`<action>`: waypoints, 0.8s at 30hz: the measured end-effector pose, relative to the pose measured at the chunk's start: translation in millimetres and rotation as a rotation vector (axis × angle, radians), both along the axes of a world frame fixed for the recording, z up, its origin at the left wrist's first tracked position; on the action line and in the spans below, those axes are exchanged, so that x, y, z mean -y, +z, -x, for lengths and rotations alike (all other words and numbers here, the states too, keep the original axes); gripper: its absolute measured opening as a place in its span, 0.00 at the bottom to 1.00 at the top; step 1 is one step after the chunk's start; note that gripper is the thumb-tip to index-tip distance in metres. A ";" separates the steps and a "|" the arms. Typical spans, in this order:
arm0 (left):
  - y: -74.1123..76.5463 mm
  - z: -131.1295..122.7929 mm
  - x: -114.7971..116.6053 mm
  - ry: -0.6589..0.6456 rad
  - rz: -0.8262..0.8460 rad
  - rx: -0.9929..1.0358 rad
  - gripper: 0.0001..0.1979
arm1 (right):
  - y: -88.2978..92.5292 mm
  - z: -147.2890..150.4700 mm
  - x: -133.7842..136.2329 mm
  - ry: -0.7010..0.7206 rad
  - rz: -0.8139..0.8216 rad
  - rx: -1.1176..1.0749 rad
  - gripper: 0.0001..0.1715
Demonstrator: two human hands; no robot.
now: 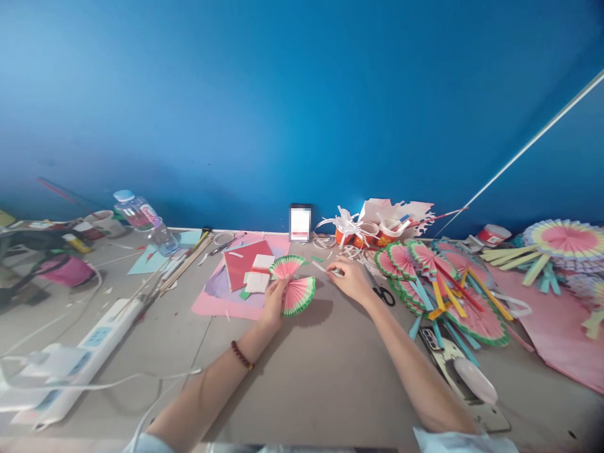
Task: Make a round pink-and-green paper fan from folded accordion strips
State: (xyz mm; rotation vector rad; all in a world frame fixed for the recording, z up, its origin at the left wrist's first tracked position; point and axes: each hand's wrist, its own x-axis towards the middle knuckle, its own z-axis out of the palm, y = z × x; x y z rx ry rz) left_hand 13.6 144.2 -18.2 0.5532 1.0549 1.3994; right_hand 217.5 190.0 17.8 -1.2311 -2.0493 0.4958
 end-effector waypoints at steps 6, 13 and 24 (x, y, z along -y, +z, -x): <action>13.1 1.8 5.2 -0.390 0.042 0.130 0.30 | 27.2 -1.6 13.7 0.067 -0.050 0.100 0.09; 10.3 2.5 7.0 -0.419 -0.005 0.236 0.26 | 50.9 -3.3 29.5 0.130 -0.206 0.295 0.12; 10.2 1.5 7.8 -0.422 -0.037 0.219 0.22 | 68.6 -9.6 39.7 0.155 -0.241 0.335 0.11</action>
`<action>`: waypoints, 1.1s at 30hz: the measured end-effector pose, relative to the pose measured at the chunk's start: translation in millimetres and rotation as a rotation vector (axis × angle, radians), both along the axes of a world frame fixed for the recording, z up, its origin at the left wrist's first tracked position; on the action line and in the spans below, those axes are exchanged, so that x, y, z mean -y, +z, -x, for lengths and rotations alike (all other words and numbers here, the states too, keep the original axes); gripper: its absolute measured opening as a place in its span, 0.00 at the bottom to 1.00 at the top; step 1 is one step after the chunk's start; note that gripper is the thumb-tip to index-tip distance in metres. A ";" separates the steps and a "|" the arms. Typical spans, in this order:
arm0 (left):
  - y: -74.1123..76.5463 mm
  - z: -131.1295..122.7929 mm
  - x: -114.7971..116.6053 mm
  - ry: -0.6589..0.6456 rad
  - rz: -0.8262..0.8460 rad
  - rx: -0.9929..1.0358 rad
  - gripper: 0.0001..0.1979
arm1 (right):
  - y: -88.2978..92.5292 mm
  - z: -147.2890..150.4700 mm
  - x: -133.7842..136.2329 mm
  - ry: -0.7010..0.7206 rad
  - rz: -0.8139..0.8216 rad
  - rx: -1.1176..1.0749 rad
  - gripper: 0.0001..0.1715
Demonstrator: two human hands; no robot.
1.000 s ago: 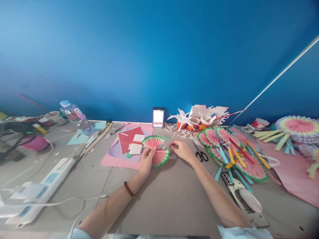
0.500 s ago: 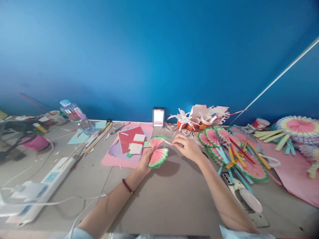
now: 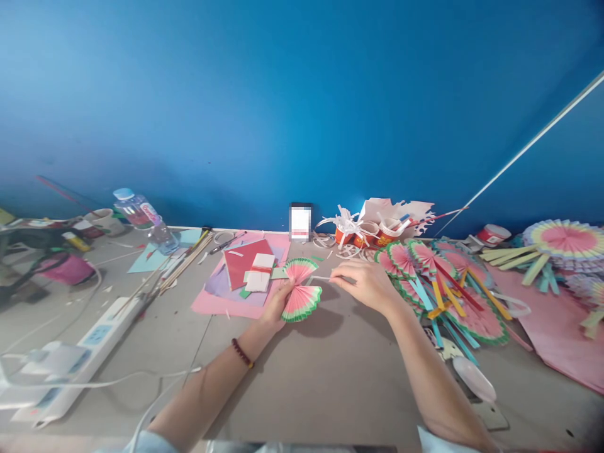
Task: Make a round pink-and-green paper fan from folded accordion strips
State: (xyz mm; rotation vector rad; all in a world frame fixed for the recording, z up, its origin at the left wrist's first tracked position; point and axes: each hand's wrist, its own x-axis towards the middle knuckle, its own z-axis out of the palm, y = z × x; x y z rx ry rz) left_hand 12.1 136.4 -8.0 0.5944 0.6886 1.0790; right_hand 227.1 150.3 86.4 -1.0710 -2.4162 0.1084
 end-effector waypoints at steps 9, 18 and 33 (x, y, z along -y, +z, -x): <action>-2.5 -2.1 1.3 0.014 -0.014 0.001 0.19 | -15.0 17.7 -3.5 0.079 -0.004 0.118 0.10; -8.4 -2.5 1.1 0.005 -0.032 0.003 0.18 | -23.5 25.5 -2.2 0.046 -0.021 0.161 0.12; -13.3 -4.1 0.8 -0.005 -0.032 -0.046 0.18 | -23.0 27.0 -1.5 -0.003 -0.006 0.214 0.11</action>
